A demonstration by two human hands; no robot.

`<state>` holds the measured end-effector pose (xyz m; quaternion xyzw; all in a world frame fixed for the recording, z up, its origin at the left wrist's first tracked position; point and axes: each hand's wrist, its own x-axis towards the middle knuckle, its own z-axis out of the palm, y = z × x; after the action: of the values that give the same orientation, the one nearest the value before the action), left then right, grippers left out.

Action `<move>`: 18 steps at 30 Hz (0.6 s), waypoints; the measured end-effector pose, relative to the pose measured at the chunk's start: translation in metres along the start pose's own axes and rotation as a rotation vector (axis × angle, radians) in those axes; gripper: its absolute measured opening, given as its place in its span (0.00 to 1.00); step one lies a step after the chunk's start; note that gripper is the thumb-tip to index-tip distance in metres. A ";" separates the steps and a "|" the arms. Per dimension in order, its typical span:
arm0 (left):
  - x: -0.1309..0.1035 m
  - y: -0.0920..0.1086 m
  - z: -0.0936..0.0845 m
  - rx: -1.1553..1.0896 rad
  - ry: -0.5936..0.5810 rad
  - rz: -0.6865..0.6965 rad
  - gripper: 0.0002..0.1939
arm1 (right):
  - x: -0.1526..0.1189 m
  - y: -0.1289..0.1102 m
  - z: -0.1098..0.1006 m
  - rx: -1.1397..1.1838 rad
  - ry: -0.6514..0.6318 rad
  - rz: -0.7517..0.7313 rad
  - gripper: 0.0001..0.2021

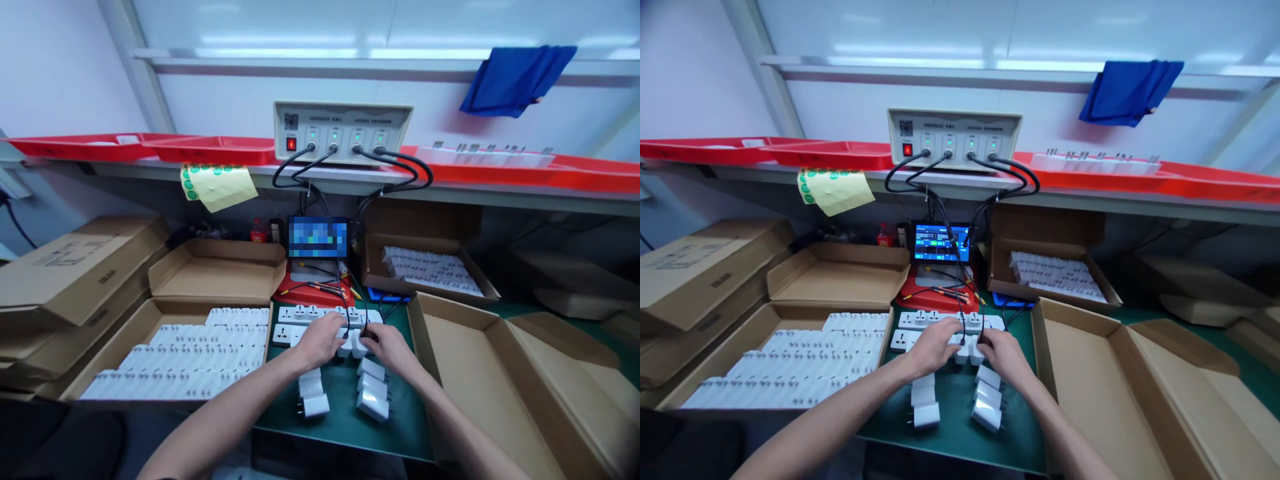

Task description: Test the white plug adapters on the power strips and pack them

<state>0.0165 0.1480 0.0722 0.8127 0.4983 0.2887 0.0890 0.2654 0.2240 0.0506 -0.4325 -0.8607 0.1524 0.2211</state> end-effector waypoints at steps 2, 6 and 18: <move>0.013 0.004 0.010 0.004 0.004 -0.036 0.12 | 0.001 0.005 0.003 -0.008 0.026 -0.024 0.10; 0.023 0.004 0.020 0.036 -0.001 -0.089 0.02 | -0.001 0.010 0.002 0.016 0.101 -0.036 0.12; 0.002 -0.011 -0.035 -0.063 0.100 -0.123 0.11 | 0.011 -0.044 -0.004 0.202 0.025 -0.156 0.13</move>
<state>-0.0101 0.1503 0.0967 0.7619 0.5418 0.3385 0.1068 0.2318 0.2079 0.0763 -0.3413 -0.8692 0.2154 0.2855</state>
